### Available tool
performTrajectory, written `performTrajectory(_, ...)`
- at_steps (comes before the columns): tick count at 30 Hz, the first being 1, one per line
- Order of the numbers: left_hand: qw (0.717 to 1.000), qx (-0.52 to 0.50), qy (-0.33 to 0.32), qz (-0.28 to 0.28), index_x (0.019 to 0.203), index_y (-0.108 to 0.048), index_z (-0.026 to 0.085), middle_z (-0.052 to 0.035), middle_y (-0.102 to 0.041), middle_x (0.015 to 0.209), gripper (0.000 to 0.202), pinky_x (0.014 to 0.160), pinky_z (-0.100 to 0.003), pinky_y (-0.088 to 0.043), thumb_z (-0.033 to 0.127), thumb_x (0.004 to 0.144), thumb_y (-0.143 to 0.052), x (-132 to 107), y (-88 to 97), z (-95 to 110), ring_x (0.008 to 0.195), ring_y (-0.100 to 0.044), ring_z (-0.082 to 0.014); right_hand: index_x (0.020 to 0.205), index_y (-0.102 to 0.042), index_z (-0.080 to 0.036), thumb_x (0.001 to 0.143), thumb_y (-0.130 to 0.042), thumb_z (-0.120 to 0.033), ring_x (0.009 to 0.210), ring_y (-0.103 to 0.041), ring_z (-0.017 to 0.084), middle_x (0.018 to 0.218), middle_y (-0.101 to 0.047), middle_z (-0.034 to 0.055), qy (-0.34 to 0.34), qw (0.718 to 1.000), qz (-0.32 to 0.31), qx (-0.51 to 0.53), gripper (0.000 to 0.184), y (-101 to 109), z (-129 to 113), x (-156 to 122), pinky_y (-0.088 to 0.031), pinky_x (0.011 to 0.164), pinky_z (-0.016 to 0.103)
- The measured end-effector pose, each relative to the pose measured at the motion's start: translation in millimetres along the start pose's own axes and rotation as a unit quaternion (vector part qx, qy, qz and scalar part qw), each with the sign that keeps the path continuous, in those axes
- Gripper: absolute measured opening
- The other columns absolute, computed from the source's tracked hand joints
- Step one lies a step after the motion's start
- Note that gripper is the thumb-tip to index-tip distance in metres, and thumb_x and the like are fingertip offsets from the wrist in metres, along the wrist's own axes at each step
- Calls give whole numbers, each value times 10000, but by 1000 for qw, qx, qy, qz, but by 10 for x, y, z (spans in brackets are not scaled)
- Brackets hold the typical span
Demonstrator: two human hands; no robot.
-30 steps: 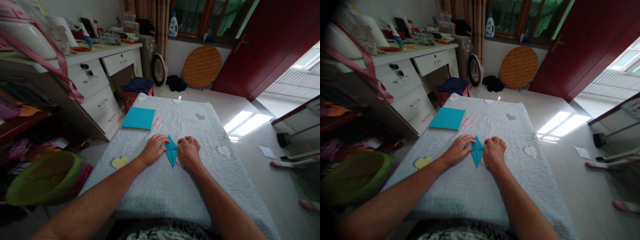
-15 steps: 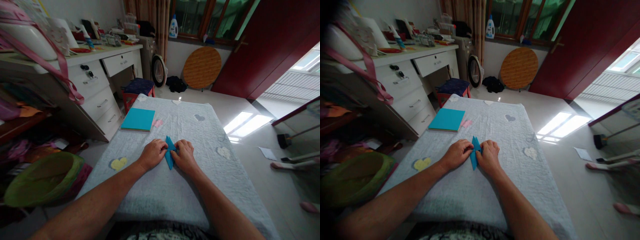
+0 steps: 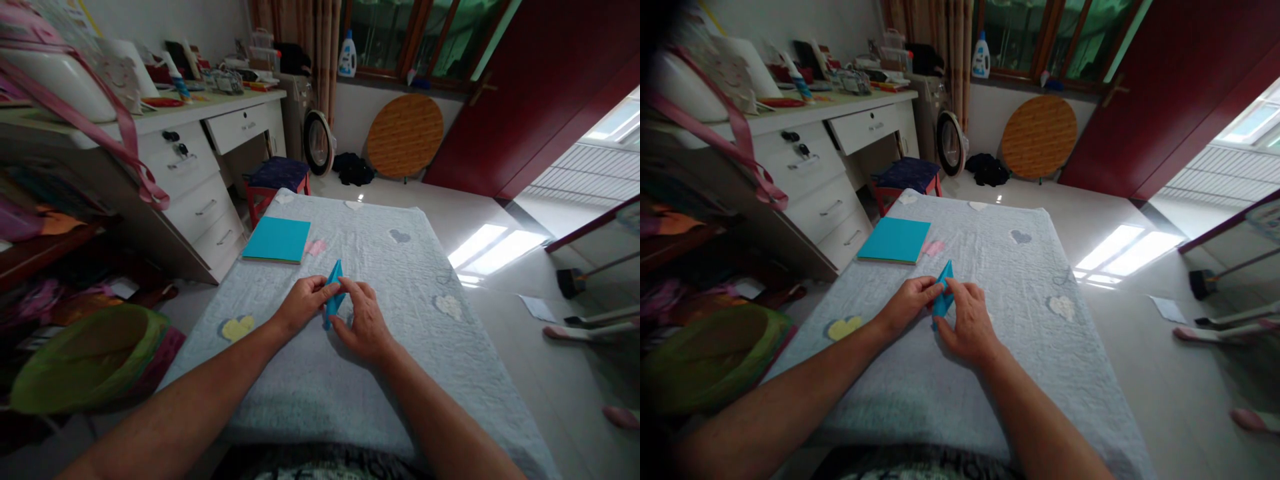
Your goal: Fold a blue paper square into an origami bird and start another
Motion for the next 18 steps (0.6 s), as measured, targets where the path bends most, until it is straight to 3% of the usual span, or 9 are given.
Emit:
performTrajectory(3,998,-63,27,15,802,-659,131,-4,-624,670,430,566,-233,-409,551,737,-730,45,24,-93,563,-521,-112,1434,-380,-204,803,-563,-216,1121,-545,289,1209,-616,128,14,1000,-18,5,657,15,-47,7,-405,997,491)
performTrajectory(6,989,-134,56,22,800,-639,128,3,-620,647,406,585,-237,-437,518,733,-727,70,39,-174,553,-530,-107,1368,-470,-200,803,-492,-149,1154,-521,280,1225,-584,124,6,1000,5,-9,568,85,-7,18,-397,1015,484)
performTrajectory(10,982,-177,68,22,1040,-558,158,21,-652,709,472,594,-224,-461,422,708,-763,56,25,-189,565,-564,-101,1254,-600,-213,844,-476,-102,1177,-477,263,1244,-550,116,-4,999,20,-48,443,127,77,19,-398,1027,454)
performTrajectory(15,991,-116,70,-22,1161,-408,202,60,-611,672,464,536,-219,-444,354,797,-653,2,-99,-199,510,-560,-111,991,-750,-285,875,-535,-105,1067,-503,240,1122,-620,64,-1,998,-20,-65,304,62,126,30,-429,958,410)
performTrajectory(18,998,47,25,-44,1135,-454,206,54,-588,662,313,531,-228,-433,291,853,-560,-17,-102,-160,505,-541,-115,937,-773,-280,863,-559,-95,987,-519,228,1037,-651,61,-3,996,-42,-77,293,39,181,34,-441,910,388)
Point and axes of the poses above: each hand's wrist, its own x-axis towards the middle knuckle, its own y-axis out of the back of the hand, z = x × y, the point moved 8 cm from there along x, towards the middle knuckle
